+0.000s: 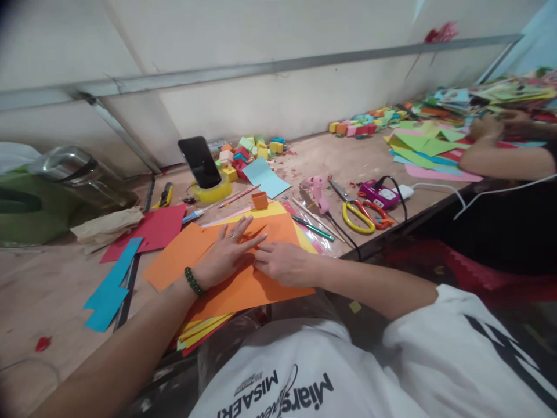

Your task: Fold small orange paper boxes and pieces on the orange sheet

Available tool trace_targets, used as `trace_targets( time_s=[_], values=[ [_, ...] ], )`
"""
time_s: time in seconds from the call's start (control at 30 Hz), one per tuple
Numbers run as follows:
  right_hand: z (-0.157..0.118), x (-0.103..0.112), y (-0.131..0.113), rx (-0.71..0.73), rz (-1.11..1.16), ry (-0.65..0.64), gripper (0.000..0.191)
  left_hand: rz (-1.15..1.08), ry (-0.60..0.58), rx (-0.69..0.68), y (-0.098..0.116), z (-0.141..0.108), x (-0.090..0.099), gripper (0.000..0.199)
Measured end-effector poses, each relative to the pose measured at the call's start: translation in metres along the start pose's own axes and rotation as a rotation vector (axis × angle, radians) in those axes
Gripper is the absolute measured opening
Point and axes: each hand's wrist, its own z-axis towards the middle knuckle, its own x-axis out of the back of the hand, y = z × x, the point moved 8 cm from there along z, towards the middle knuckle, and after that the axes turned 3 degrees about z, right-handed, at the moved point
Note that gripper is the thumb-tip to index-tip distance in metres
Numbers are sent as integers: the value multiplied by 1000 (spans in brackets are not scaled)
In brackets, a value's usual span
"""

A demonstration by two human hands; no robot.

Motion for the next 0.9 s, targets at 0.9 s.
trace_targets(
  time_s=[0.9],
  values=[
    [-17, 9, 27, -302, 17, 188, 31, 134, 8, -55, 6, -35, 5, 17]
  ],
)
